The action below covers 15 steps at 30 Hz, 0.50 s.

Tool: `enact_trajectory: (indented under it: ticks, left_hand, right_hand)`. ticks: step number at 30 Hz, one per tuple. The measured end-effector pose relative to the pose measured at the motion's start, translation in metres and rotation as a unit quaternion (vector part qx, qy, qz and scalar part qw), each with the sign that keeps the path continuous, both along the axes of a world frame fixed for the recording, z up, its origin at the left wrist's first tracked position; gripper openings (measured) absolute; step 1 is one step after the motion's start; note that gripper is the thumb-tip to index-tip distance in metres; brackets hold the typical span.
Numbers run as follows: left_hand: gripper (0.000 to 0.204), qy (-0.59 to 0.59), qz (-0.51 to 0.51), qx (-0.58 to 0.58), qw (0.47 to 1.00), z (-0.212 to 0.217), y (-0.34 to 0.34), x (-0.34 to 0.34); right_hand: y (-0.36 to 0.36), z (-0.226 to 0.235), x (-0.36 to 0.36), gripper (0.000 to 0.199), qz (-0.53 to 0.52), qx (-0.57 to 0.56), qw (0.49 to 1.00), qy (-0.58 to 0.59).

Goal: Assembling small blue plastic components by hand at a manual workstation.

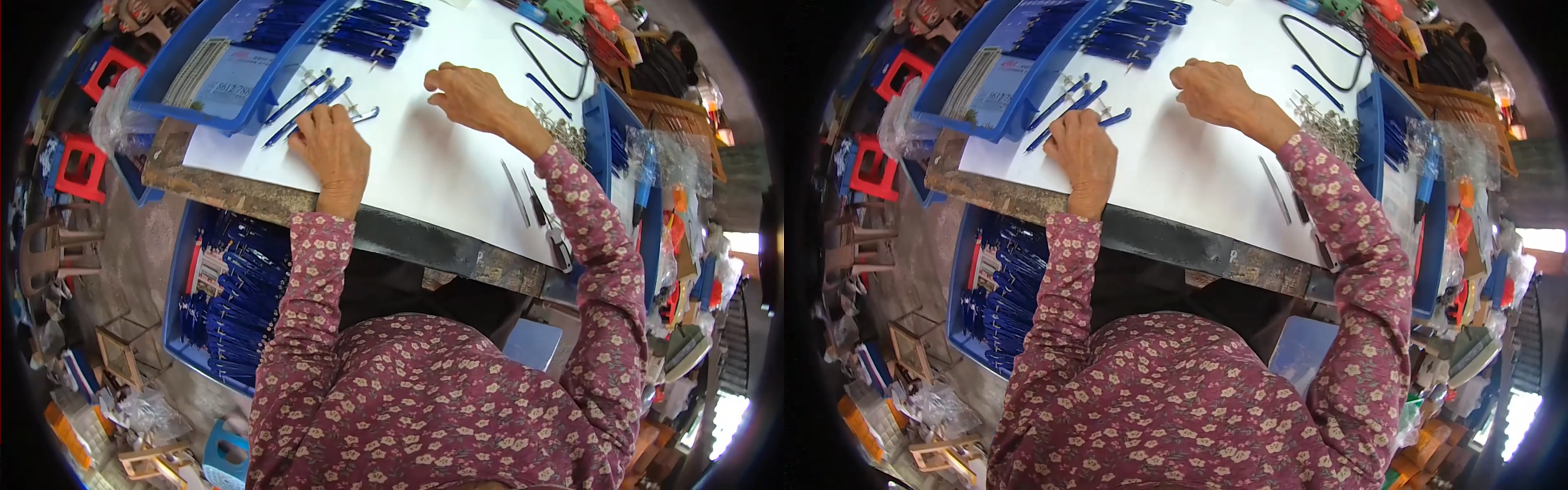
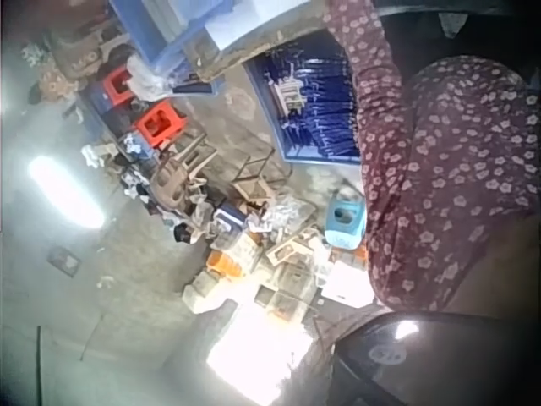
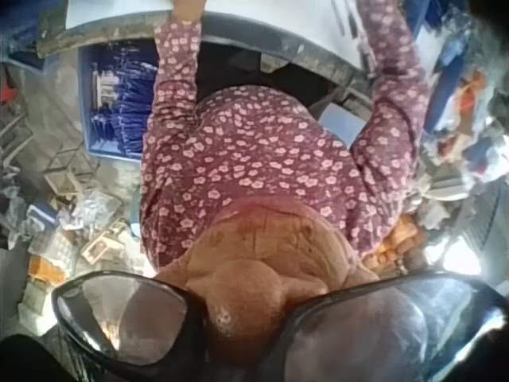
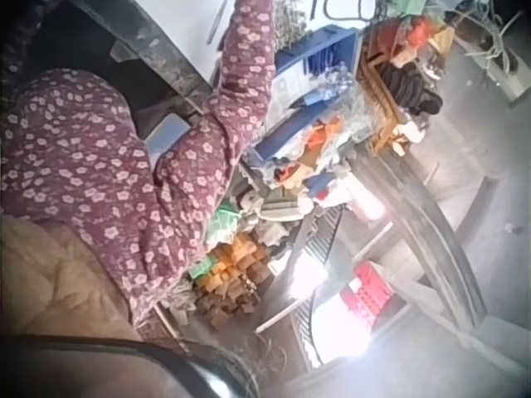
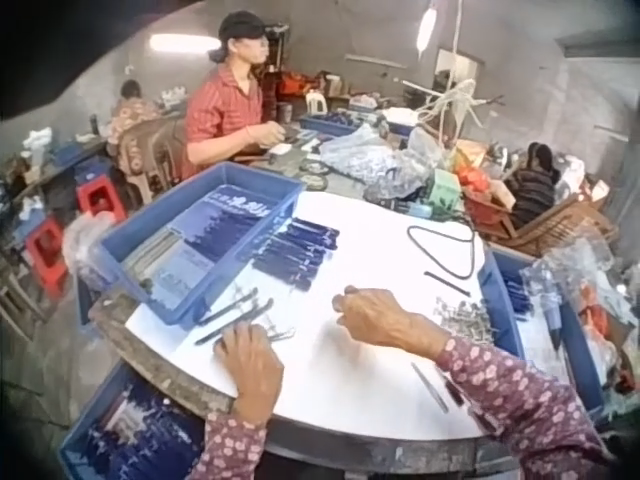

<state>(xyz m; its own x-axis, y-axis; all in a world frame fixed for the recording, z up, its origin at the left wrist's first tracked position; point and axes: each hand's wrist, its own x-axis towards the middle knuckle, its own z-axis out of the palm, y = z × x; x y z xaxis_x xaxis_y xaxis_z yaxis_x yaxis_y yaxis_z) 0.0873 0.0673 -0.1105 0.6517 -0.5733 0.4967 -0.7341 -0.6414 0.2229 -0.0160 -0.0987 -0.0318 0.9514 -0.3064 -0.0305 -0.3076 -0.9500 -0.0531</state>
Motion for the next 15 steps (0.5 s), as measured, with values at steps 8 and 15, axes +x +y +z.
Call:
enact_trajectory:
  ticks: [8, 15]
  left_hand:
    - [0.016, -0.050, -0.093, -0.017, 0.994, -0.011, 0.002, 0.005]
    - [0.017, 0.109, -0.188, -0.107, 0.970, -0.007, -0.003, -0.003]
  right_hand:
    - [-0.010, -0.002, -0.074, 0.016, -0.044, 0.103, 0.994, -0.005]
    - [-0.022, 0.007, -0.135, 0.014, -0.106, 0.115, 0.977, -0.148]
